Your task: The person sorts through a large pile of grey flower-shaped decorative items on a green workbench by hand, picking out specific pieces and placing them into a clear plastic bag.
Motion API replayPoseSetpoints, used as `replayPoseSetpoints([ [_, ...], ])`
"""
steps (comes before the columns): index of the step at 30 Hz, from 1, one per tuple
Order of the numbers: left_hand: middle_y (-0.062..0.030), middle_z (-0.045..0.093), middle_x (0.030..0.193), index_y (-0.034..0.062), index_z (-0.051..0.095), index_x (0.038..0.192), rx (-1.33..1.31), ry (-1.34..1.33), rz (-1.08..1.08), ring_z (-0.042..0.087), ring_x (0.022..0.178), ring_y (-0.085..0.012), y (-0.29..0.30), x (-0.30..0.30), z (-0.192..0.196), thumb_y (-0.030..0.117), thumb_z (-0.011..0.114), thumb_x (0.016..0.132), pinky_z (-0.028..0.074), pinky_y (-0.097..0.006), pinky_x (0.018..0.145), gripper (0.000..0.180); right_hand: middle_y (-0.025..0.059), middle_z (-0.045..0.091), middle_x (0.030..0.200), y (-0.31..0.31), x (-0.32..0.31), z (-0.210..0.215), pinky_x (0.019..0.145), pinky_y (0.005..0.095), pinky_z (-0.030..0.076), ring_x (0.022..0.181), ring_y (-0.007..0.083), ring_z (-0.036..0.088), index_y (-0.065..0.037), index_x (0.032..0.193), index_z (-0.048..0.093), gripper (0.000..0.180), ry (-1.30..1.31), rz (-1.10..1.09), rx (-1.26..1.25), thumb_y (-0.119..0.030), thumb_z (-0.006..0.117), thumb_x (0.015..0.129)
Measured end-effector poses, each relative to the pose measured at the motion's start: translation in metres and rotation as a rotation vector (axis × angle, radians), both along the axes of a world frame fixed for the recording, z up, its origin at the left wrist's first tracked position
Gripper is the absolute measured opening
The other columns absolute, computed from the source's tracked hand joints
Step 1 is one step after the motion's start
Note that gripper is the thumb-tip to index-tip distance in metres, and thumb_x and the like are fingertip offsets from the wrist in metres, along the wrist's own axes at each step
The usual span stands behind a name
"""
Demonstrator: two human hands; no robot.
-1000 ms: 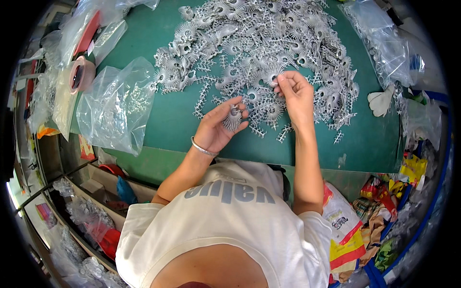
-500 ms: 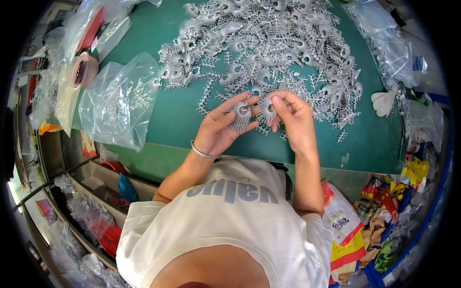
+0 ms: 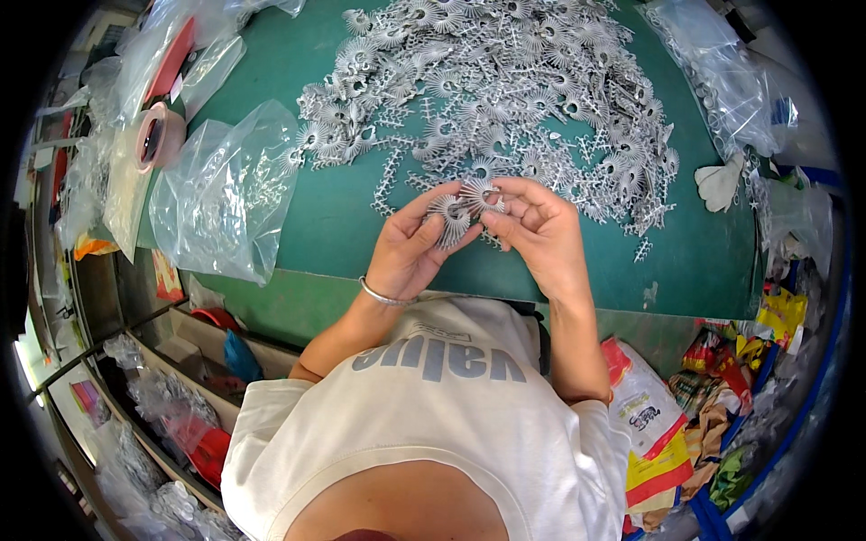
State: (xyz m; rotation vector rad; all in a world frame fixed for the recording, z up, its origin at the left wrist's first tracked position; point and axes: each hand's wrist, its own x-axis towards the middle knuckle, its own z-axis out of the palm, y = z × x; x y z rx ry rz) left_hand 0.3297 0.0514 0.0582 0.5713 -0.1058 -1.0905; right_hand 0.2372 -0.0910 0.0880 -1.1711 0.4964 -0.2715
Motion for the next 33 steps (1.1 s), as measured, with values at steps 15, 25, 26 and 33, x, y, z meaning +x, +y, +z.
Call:
replayPoseSetpoints([
  [15,-0.0113,0.058,0.107,-0.0025,0.051,0.116,0.139,-0.001,0.066,0.059,0.093,-0.0162,-0.002,-0.007,0.0,0.006,0.051,0.088,0.052,-0.03,0.081,0.029,0.0012,0.049,0.086,0.01,0.003,-0.004,0.055,0.0149,0.039,0.075,0.0051,0.05,0.003,0.094,0.059,0.02,-0.068,0.03,-0.3,0.011,0.057,0.077],
  [25,-0.0226,0.039,0.128,0.0029,0.029,0.132,-0.026,0.103,0.108,0.042,0.118,-0.0322,-0.003,0.0,0.01,0.003,0.051,0.085,0.039,-0.045,0.097,0.051,0.0243,0.056,0.103,0.004,0.005,-0.004,0.072,0.0387,0.051,0.09,0.0301,0.059,0.001,0.106,0.044,0.02,-0.261,-0.29,0.299,-0.008,0.041,0.089],
  [26,-0.0244,0.036,0.131,0.004,0.024,0.135,-0.048,0.088,0.106,0.04,0.12,-0.0345,-0.003,0.001,0.011,0.004,0.052,0.084,0.037,-0.046,0.098,0.058,0.0239,0.056,0.102,0.001,0.003,-0.005,0.072,0.0383,0.051,0.088,0.03,0.059,0.001,0.106,0.044,0.019,-0.268,-0.299,0.31,-0.008,0.041,0.089],
  [33,-0.0244,0.033,0.133,0.0067,0.017,0.137,-0.091,0.04,0.068,0.038,0.122,-0.0356,-0.003,0.0,0.012,0.003,0.055,0.083,0.036,-0.046,0.099,0.067,0.0184,0.059,0.09,-0.006,-0.004,-0.015,0.058,0.0312,0.05,0.069,0.0224,0.06,0.0,0.105,0.044,0.021,-0.214,-0.289,0.321,-0.004,0.049,0.085],
])
